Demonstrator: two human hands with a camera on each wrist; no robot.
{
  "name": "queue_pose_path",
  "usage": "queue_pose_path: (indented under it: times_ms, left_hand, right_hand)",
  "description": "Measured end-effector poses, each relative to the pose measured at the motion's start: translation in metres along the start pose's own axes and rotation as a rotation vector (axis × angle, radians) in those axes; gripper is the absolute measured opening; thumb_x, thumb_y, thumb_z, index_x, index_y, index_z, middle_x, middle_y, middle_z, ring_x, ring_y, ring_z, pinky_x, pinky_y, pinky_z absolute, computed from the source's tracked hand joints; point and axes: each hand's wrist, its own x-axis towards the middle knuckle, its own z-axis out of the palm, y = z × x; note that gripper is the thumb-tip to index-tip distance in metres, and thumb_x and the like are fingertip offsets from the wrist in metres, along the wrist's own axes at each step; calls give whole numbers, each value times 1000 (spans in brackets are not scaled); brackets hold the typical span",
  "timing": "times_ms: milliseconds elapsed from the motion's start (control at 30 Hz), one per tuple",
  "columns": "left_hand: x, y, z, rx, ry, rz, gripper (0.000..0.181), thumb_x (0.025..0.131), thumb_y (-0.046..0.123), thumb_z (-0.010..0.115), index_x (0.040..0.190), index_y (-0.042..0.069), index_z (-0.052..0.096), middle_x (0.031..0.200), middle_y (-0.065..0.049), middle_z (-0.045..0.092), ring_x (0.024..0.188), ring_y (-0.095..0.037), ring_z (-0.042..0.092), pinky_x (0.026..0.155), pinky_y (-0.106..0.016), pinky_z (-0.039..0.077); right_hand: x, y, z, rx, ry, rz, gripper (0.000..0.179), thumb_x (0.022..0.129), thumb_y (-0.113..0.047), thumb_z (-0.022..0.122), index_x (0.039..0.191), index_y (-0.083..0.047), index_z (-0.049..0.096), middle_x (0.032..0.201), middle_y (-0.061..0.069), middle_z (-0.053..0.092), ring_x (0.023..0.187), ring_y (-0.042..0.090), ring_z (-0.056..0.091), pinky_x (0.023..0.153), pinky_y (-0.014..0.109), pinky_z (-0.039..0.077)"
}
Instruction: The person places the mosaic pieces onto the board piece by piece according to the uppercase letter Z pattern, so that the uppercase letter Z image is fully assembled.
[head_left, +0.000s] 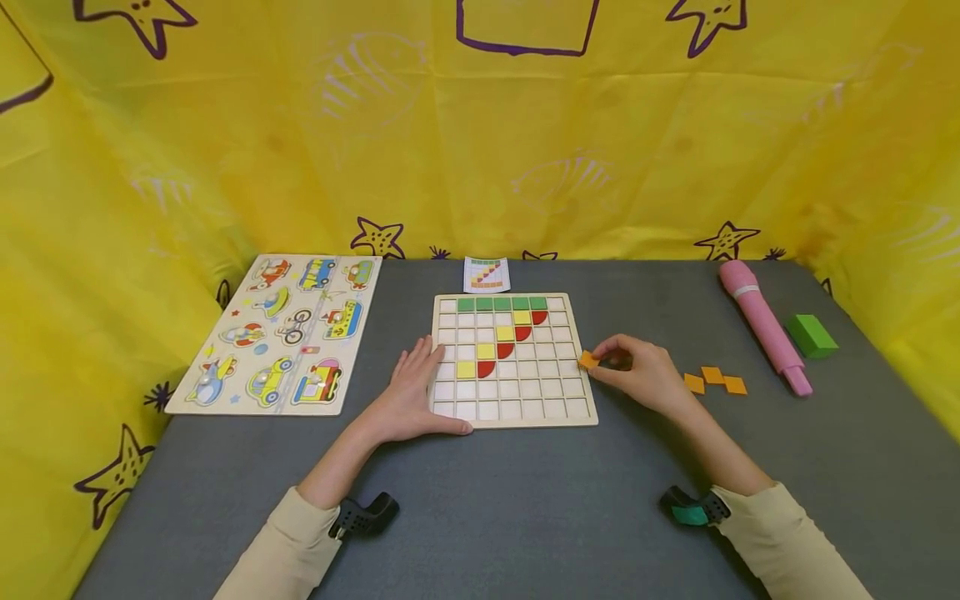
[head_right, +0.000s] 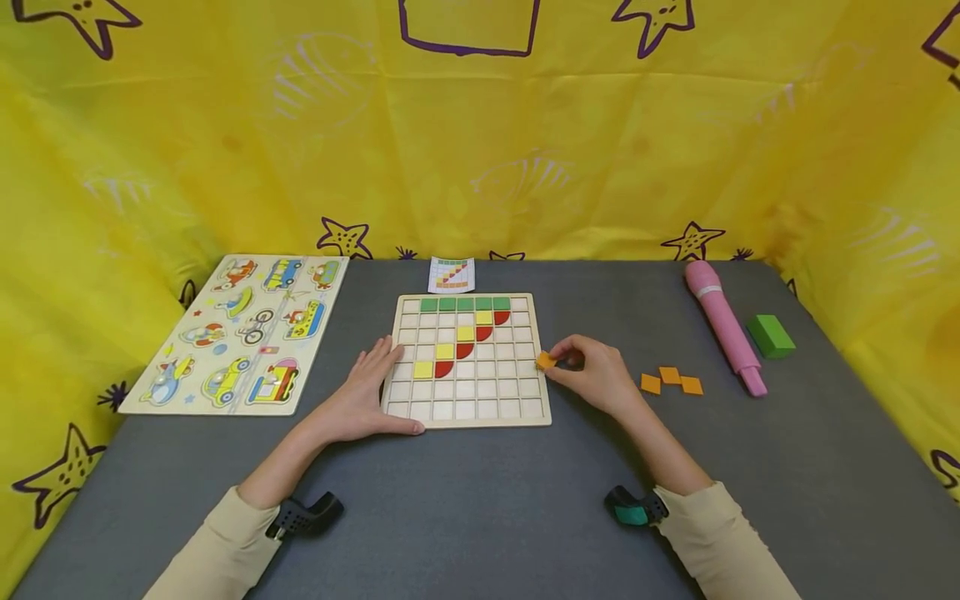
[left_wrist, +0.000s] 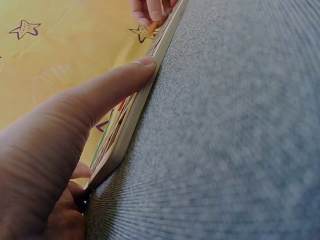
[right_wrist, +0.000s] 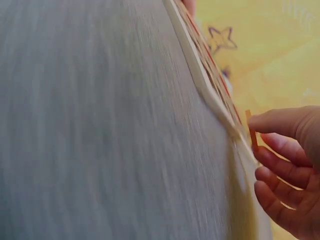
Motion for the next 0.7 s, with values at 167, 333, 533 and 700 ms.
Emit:
queue_pose_path:
  times_ms: [167, 333, 533, 700]
  left_hand:
    - [0, 1, -1, -3, -8, -11, 128, 65, 63, 81, 154, -3, 16, 161, -22, 2, 148, -33, -4, 116, -54, 0]
    - [1, 2, -1, 4, -6, -9, 127, 65, 62, 81, 154, -2, 17, 161, -22, 2, 148, -34, -3, 116, -54, 0]
    - [1, 2, -1, 2, -2, -11, 126, 65, 63, 81, 154, -2, 18, 161, -23, 3, 148, -33, -3, 116, -53, 0]
    - [0, 2, -1, 10, -11, -20, 126, 65, 64, 80, 154, -1, 18, 161, -22, 2, 148, -32, -4, 116, -52, -1]
  right_hand:
    - [4, -22, 16, 67, -38, -52, 17, 82, -18, 80, 94, -11, 71, 85, 1, 64, 76, 18, 55, 66, 29, 46]
    - [9, -41, 32, 123, -93, -121, 13, 81, -16, 81, 88, -13, 70, 81, -4, 62, 77, 15, 56, 69, 28, 49]
    - [15, -59, 51, 171, -153, -167, 13, 80, -15, 82, 86, -13, 70, 81, -5, 62, 79, 15, 57, 73, 29, 52]
    - [19, -74, 64, 163, -182, -232, 14, 79, -14, 82, 86, -13, 70, 80, -3, 63, 77, 16, 57, 70, 27, 51]
